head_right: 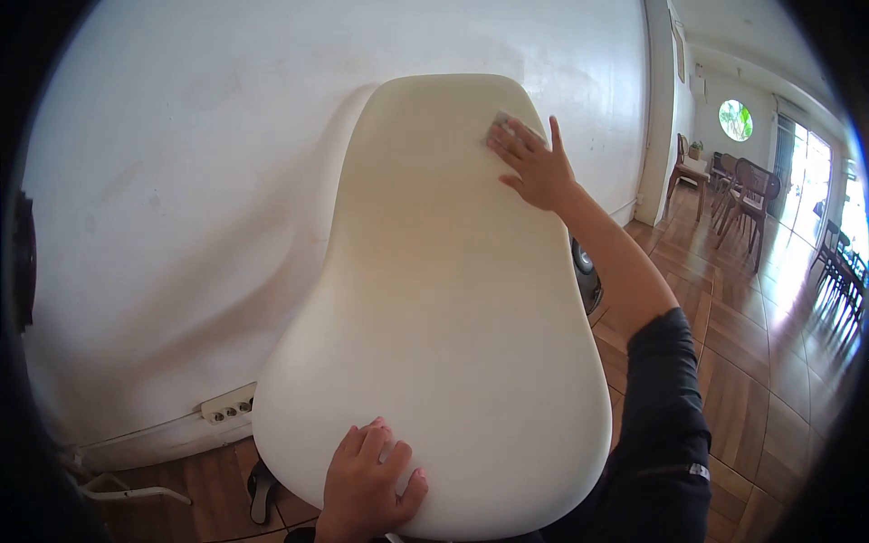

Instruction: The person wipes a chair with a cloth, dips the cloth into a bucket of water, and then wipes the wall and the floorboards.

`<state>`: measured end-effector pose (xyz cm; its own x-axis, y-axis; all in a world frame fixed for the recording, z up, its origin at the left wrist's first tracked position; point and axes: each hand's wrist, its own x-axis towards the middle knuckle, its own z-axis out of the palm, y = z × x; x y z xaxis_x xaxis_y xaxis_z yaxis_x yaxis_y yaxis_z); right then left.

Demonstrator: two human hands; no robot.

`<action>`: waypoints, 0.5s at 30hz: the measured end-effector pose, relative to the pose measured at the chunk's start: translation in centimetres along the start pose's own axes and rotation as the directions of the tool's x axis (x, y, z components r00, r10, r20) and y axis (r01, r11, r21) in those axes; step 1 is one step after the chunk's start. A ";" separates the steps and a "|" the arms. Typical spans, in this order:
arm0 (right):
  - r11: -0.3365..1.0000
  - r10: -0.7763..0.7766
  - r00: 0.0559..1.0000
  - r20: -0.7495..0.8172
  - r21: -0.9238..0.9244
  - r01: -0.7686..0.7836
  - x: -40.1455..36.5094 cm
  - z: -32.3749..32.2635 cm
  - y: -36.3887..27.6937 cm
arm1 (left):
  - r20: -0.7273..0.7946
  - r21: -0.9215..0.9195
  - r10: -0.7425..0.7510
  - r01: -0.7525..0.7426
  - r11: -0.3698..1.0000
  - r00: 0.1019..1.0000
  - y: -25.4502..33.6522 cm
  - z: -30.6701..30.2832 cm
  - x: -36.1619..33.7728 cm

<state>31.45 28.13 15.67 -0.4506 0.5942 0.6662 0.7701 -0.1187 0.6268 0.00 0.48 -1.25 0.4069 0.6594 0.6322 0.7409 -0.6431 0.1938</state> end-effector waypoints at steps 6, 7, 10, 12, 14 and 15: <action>0.962 -0.254 0.939 0.232 0.161 0.221 -8.7 -0.8 -1.4 | -0.041 -0.010 -0.005 0.005 1.000 0.999 -0.2 0.4 -0.2; 0.959 -0.265 0.937 0.230 0.161 0.231 -10.0 -1.1 -1.9 | -0.046 -0.013 -0.015 0.014 1.000 0.999 -0.2 0.4 -0.2; 0.944 -0.302 0.877 0.374 0.245 0.221 -11.8 -1.3 -4.0 | -0.033 -0.048 -0.034 0.032 0.998 0.999 -0.2 0.4 -0.2; 0.976 -0.220 0.824 0.523 0.124 0.182 -11.4 -1.3 -5.9 | -0.081 -0.026 -0.004 0.002 1.000 0.997 -0.3 0.7 -0.2; 0.984 -0.173 0.823 0.541 0.126 0.124 -11.2 -1.0 -8.3 | -0.047 -0.043 -0.024 0.022 0.999 0.999 -0.3 0.8 -0.3; 0.989 -0.127 0.819 0.560 0.129 0.065 -10.9 -0.7 -9.6 | -0.010 -0.061 -0.044 0.043 0.997 0.999 -0.3 0.8 -0.3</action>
<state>28.64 22.19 2.68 -0.2136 0.9472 0.2393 0.7912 0.0240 0.6111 0.08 0.82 -2.12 0.3688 0.6829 0.6306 0.7238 -0.6367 0.2661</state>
